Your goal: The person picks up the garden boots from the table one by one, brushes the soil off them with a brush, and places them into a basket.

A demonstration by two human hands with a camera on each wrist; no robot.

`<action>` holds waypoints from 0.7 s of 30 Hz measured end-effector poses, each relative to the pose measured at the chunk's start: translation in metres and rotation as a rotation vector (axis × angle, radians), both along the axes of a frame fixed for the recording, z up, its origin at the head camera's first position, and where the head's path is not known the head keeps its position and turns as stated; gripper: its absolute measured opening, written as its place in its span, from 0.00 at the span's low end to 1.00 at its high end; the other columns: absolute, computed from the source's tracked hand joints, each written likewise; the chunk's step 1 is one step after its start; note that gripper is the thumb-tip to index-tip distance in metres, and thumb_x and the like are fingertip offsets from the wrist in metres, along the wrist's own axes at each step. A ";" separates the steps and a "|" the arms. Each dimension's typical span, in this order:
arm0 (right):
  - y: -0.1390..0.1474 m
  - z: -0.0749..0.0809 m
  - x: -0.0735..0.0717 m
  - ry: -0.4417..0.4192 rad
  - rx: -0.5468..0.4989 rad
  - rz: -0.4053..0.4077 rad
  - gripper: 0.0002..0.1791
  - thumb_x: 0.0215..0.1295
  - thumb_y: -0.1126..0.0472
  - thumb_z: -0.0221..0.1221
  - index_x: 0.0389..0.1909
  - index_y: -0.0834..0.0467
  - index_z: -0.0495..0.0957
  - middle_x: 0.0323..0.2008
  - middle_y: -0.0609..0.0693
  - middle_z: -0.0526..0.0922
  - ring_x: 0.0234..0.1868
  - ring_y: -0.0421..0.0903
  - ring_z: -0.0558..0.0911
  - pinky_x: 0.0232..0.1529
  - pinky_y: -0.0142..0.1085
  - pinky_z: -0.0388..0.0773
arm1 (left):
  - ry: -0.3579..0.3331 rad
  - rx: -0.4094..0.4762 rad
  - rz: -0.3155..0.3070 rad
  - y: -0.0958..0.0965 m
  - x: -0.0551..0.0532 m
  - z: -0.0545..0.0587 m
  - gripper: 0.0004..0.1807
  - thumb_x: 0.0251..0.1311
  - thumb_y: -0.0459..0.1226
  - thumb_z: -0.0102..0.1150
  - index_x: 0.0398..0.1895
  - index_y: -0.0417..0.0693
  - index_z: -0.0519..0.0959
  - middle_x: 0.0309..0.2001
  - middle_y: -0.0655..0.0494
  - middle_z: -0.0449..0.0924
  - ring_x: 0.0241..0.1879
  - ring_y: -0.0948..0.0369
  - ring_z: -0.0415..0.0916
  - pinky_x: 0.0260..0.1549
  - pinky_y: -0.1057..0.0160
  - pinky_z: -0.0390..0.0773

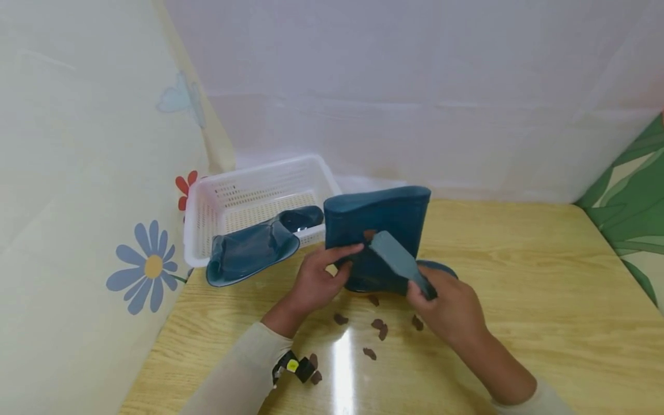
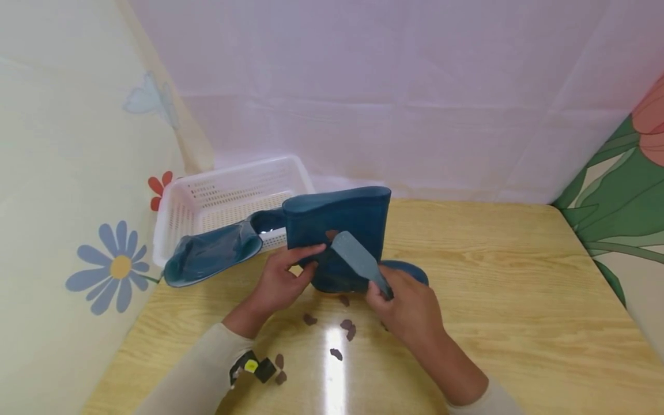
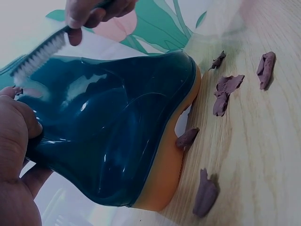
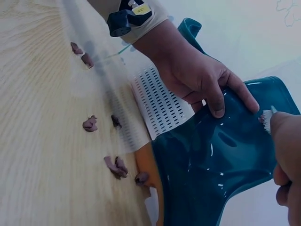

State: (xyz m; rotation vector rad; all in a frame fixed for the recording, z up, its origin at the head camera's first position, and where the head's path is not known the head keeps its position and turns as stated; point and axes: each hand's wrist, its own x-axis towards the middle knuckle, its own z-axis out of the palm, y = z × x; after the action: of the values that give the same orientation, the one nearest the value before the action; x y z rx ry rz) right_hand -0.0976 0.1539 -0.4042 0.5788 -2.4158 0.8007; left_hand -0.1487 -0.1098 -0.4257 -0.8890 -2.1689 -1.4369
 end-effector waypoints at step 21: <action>0.002 -0.004 0.000 0.027 0.037 -0.008 0.18 0.54 0.66 0.69 0.47 0.65 0.85 0.36 0.58 0.87 0.26 0.45 0.81 0.23 0.40 0.78 | 0.004 0.011 -0.018 -0.001 -0.002 -0.002 0.24 0.60 0.18 0.60 0.58 0.43 0.84 0.37 0.48 0.82 0.20 0.62 0.60 0.20 0.60 0.69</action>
State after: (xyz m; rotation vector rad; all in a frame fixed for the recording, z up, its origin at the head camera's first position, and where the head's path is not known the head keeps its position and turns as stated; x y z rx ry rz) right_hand -0.0973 0.1555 -0.4085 0.5896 -2.4112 0.7419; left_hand -0.1503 -0.1107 -0.4279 -0.9094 -2.1530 -1.4536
